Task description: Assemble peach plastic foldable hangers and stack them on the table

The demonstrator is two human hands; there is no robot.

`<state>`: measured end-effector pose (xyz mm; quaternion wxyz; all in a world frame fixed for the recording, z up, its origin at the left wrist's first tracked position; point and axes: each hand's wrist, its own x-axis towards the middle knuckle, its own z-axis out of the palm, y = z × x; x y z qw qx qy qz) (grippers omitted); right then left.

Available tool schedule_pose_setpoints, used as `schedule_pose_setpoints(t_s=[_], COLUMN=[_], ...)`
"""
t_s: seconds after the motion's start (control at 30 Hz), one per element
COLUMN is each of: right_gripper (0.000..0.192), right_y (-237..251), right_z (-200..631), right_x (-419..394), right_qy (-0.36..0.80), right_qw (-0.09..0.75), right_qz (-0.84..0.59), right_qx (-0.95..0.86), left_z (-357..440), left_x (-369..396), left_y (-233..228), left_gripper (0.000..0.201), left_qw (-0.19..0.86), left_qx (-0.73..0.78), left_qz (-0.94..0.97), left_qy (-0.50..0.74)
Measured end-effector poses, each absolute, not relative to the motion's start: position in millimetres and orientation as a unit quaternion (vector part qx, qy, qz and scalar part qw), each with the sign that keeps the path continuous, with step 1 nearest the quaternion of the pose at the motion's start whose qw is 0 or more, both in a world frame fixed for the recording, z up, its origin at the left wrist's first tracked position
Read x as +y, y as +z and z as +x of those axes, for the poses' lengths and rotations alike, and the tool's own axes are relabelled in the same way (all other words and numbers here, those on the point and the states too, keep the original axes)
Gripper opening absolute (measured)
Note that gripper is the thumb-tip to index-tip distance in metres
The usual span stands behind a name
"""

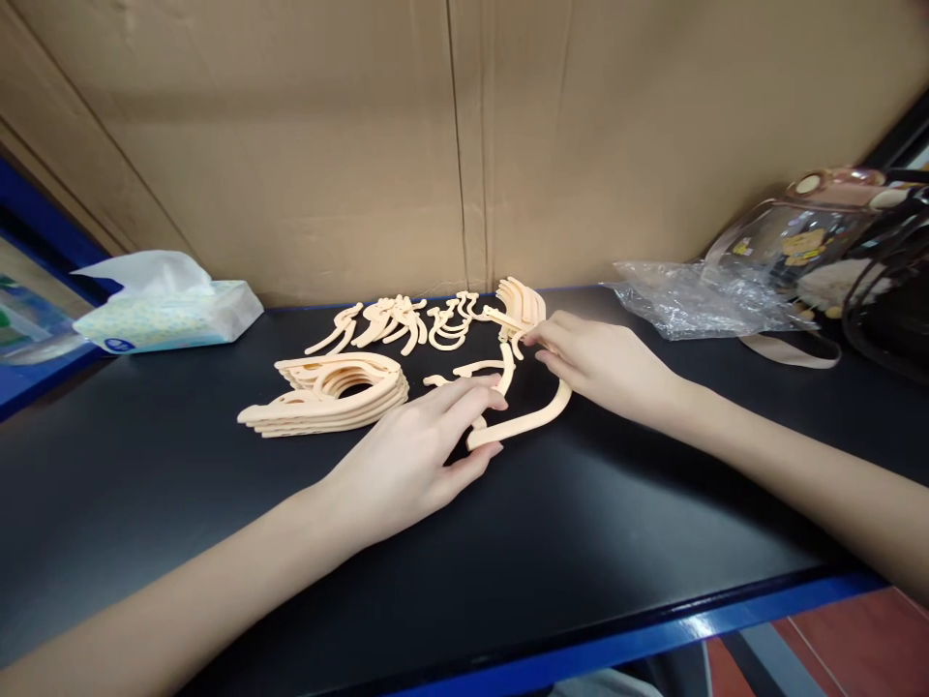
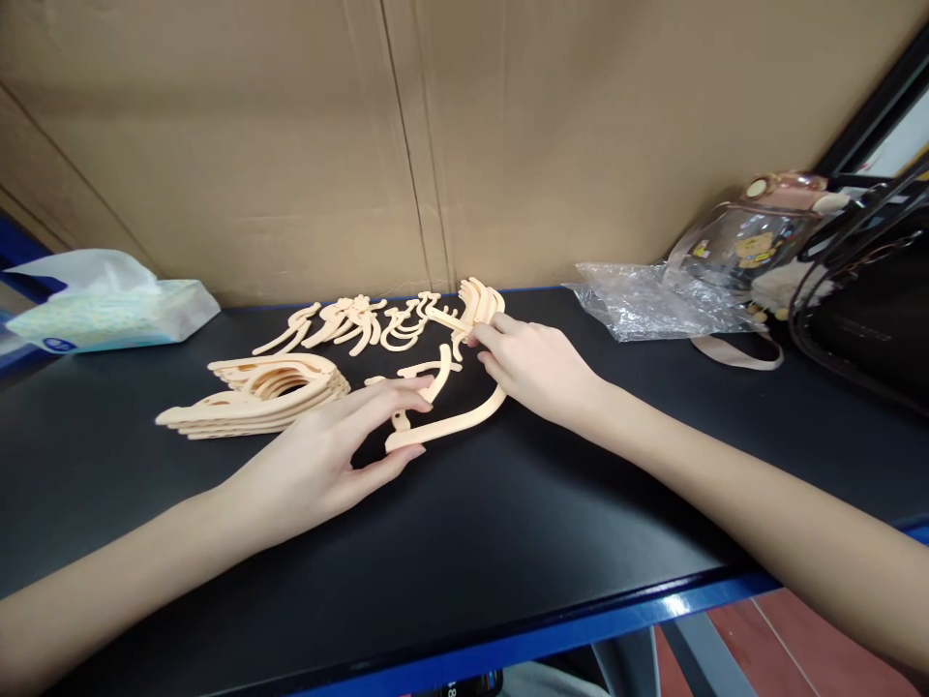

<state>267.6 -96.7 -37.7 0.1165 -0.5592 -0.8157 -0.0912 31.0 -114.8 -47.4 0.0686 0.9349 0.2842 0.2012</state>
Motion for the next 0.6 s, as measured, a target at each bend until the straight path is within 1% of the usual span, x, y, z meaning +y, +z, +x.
schedule_pose_setpoints(t_s=[0.07, 0.2, 0.3, 0.4, 0.47, 0.6], right_gripper=[0.023, 0.022, 0.028, 0.037, 0.041, 0.044], right_y=[-38, -37, -37, -37, -38, -38], right_z=[267, 266, 265, 265, 265, 265], right_x=[-97, -98, -99, -100, -101, -103], right_qy=[-0.089, -0.066, -0.044, -0.031, -0.025, -0.004], right_qw=[0.128, 0.167, 0.183, 0.167, 0.155, 0.153], right_qz=[-0.554, -0.552, -0.541, -0.530, -0.517, -0.477], right_qx=[-0.818, -0.814, -0.820, -0.831, -0.842, -0.865], left_z=[31, 33, 34, 32, 30, 26], left_x=[-115, -117, -117, -117, -114, -106], left_y=[-47, -44, -43, -43, -43, -42], left_gripper=[0.032, 0.034, 0.035, 0.035, 0.033, 0.026], left_qw=[0.076, 0.093, 0.104, 0.108, 0.086, -0.025], left_qx=[0.276, 0.256, 0.243, 0.230, 0.232, 0.236], left_qz=[0.937, 0.944, 0.949, 0.953, 0.955, 0.956], left_qy=[0.199, 0.184, 0.171, 0.162, 0.165, 0.173])
